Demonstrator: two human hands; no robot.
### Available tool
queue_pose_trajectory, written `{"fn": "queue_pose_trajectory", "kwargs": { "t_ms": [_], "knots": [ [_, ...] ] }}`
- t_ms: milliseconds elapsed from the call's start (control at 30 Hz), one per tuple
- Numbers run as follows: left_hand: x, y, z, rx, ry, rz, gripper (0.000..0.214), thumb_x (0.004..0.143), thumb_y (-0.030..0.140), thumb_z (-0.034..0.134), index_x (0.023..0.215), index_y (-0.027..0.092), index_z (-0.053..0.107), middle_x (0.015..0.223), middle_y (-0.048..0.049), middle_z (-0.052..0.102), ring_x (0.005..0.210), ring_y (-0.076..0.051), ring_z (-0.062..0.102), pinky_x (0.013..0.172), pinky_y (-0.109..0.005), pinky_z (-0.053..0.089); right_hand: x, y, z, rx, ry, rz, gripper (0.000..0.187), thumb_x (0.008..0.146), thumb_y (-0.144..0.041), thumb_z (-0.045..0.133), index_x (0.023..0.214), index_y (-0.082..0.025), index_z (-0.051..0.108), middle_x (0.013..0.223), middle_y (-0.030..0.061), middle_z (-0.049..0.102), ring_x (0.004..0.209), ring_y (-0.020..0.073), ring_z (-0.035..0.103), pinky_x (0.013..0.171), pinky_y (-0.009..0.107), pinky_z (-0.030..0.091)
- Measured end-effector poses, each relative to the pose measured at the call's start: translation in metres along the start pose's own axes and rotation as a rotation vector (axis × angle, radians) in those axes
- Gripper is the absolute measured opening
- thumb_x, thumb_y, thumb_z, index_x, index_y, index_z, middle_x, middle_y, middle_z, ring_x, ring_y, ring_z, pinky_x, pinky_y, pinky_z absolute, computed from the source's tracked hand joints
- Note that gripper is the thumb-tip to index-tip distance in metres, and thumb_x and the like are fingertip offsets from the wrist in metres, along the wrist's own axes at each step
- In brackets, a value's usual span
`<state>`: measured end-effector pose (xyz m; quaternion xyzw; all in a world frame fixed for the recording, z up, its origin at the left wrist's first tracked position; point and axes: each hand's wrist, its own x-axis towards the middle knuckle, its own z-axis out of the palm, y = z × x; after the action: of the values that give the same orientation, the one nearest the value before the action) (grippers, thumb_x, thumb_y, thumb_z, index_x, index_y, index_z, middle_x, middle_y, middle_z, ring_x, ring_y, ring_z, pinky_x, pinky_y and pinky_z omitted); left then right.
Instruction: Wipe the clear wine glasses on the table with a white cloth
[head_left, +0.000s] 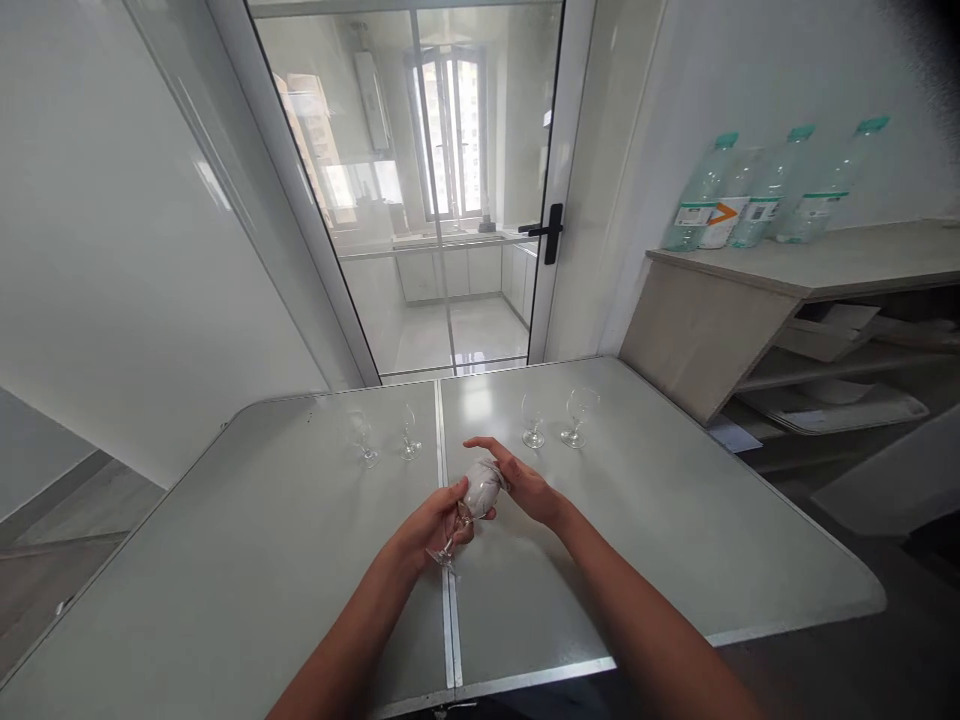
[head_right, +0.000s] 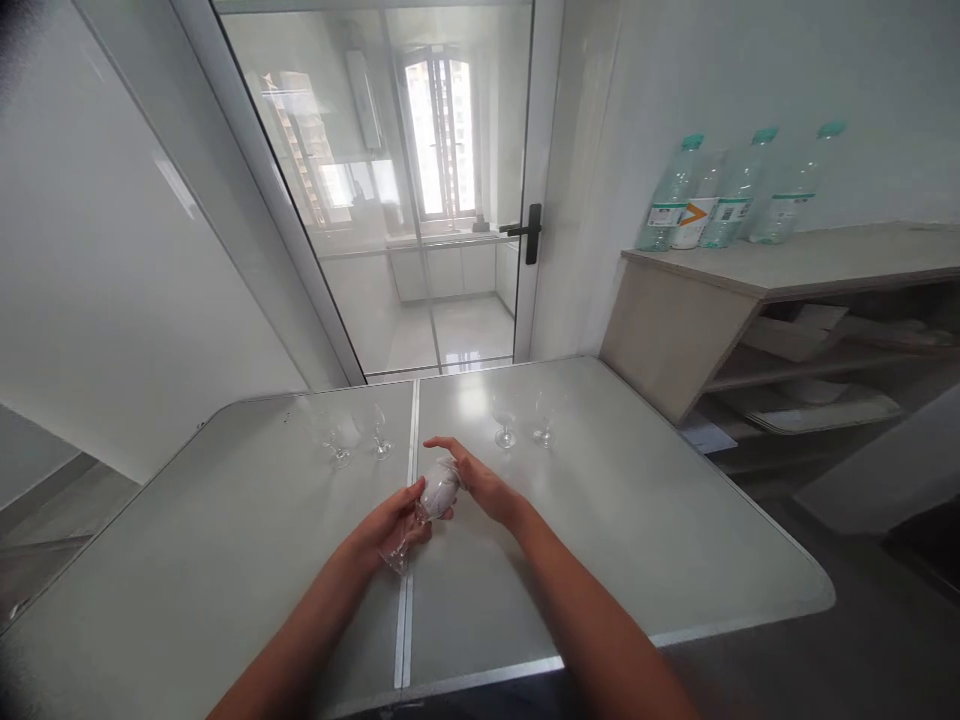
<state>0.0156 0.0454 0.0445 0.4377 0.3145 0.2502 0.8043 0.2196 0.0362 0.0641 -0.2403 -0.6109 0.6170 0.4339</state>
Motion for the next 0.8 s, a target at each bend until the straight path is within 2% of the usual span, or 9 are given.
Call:
{"fn": "queue_pose_trajectory", "kwargs": {
  "t_ms": [133,233,300,367,500,567,633,700,800],
  "knots": [
    [-0.003,0.002,-0.005,-0.069,-0.084,-0.054,0.06,0.087,0.066,0.058,0.109,0.011,0.065,0.094,-0.0139,0.073,0.041,-0.005,0.042,0.038,-0.021,0.028,0.001,0.002,0.004,0.038,-0.001,-0.038,0.075,0.095,-0.076,0.034,0.144,-0.021,0.043,0.071,-0.002,0.056,0.057,0.016,0.054,0.063,0.031,0.043],
    [-0.006,0.005,0.001,0.105,0.005,0.011,0.061,0.091,0.068,0.051,0.099,0.01,0.067,0.081,-0.0094,0.07,0.041,-0.005,0.04,0.04,-0.021,0.027,0.004,0.003,0.006,0.029,0.034,0.011,0.07,0.099,-0.072,0.025,0.144,-0.022,0.042,0.074,-0.0009,0.059,0.057,0.0162,0.056,0.067,0.033,0.045],
    [-0.006,0.004,0.005,0.333,0.108,0.114,0.06,0.091,0.068,0.051,0.092,0.01,0.068,0.071,-0.0056,0.066,0.042,-0.007,0.043,0.042,-0.022,0.028,0.005,0.003,0.006,0.003,0.091,0.069,0.067,0.1,-0.07,0.022,0.143,-0.024,0.043,0.079,0.0001,0.06,0.062,0.0165,0.057,0.07,0.034,0.046],
    [-0.005,0.0,0.007,0.658,0.237,0.271,0.053,0.089,0.064,0.058,0.095,0.012,0.07,0.07,-0.0041,0.067,0.048,-0.012,0.052,0.048,-0.023,0.036,0.006,0.002,0.005,-0.051,0.162,0.126,0.065,0.1,-0.07,0.027,0.142,-0.025,0.046,0.08,-0.0005,0.056,0.068,0.0161,0.053,0.071,0.032,0.044],
    [-0.003,-0.011,-0.003,1.346,0.508,0.567,0.051,0.085,0.049,0.069,0.128,0.02,0.064,0.095,-0.0092,0.077,0.074,-0.024,0.07,0.064,-0.029,0.047,0.004,-0.004,0.002,-0.13,0.19,0.205,0.064,0.098,-0.069,0.038,0.147,-0.028,0.045,0.074,-0.0037,0.043,0.067,0.0151,0.04,0.067,0.029,0.037],
    [-0.003,-0.014,-0.01,1.511,0.574,0.649,0.053,0.087,0.044,0.068,0.135,0.021,0.061,0.111,-0.0136,0.076,0.082,-0.026,0.072,0.068,-0.031,0.049,0.003,-0.008,0.003,-0.148,0.177,0.194,0.061,0.099,-0.066,0.041,0.148,-0.03,0.044,0.076,-0.0035,0.042,0.069,0.0155,0.04,0.068,0.029,0.036],
    [-0.003,-0.015,-0.012,1.54,0.61,0.688,0.051,0.089,0.043,0.067,0.135,0.019,0.062,0.117,-0.0154,0.075,0.085,-0.027,0.073,0.07,-0.031,0.049,0.003,-0.011,0.005,-0.164,0.164,0.16,0.057,0.099,-0.064,0.044,0.146,-0.031,0.046,0.082,-0.0024,0.046,0.075,0.0162,0.042,0.073,0.03,0.038],
    [-0.004,-0.013,-0.009,1.465,0.637,0.665,0.055,0.088,0.048,0.068,0.133,0.018,0.063,0.103,-0.0135,0.077,0.078,-0.025,0.072,0.067,-0.031,0.048,0.003,-0.012,0.006,-0.162,0.144,0.12,0.055,0.098,-0.062,0.048,0.143,-0.03,0.049,0.087,-0.0013,0.049,0.081,0.0168,0.045,0.078,0.03,0.039],
    [-0.005,-0.006,0.002,1.115,0.518,0.514,0.055,0.084,0.058,0.069,0.12,0.016,0.068,0.074,-0.0048,0.071,0.059,-0.018,0.063,0.057,-0.026,0.042,0.003,-0.012,0.005,-0.118,0.15,0.071,0.053,0.099,-0.06,0.048,0.139,-0.026,0.05,0.086,-0.0008,0.053,0.081,0.017,0.048,0.079,0.031,0.039]
  ]
}}
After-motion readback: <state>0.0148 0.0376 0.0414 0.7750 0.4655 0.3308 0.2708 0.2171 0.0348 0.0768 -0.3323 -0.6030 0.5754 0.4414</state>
